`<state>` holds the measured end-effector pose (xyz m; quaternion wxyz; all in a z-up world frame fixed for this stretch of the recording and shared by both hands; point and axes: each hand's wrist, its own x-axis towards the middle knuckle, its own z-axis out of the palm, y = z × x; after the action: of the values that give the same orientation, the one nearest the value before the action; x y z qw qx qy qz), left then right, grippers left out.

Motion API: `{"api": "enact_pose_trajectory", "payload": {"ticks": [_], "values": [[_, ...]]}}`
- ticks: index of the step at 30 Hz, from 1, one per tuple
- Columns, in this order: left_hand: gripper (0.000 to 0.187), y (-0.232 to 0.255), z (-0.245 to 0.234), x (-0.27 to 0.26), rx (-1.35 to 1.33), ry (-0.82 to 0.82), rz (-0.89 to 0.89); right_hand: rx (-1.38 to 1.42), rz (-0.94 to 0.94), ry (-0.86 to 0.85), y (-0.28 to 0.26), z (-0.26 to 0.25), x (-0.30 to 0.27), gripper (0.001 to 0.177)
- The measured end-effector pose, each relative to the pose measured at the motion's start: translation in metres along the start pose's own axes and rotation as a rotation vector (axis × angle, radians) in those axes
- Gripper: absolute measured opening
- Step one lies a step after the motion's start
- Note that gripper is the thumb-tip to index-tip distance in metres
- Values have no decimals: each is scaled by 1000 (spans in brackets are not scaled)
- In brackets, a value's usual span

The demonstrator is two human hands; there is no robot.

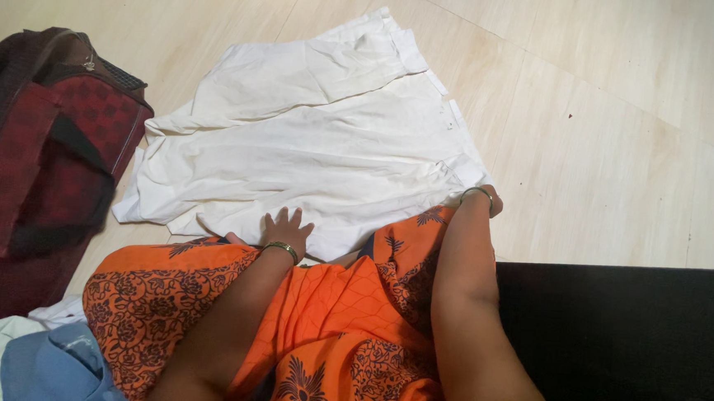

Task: The person folds a white garment by hand on the floor, smoothing the fabric and aligning the edges before placing it in a neat stack.

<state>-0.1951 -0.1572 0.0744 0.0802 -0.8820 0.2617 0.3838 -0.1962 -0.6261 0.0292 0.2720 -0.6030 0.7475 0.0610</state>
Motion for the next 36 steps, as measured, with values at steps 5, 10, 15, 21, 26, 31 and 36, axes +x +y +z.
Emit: {"api": "enact_pose_trajectory", "payload": {"ticks": [5, 10, 15, 21, 26, 31, 36], "values": [[69, -38, -2, -13, -353, -5, 115, 494, 10, 9, 0, -10, 7, 33], [63, -52, -14, -48, -685, 226, 89, 1385, 228, 74, 2, -14, 12, 31], [52, -36, -26, -59, -786, 228, 156, 1168, -184, 125, 5, -27, 16, 15], [41, -46, -15, -48, -725, 67, 189, 912, -370, 155, 15, -47, 19, 11], [33, -62, -2, -26, -774, 62, 277, 931, -289, 70, 17, -57, 17, 15], [49, -70, 13, 3, -736, 155, 133, 969, -260, 44, 14, -57, 11, 17], [51, -96, 25, 46, -977, 444, 71, 1164, -220, -161, 6, -49, 4, 29]]}}
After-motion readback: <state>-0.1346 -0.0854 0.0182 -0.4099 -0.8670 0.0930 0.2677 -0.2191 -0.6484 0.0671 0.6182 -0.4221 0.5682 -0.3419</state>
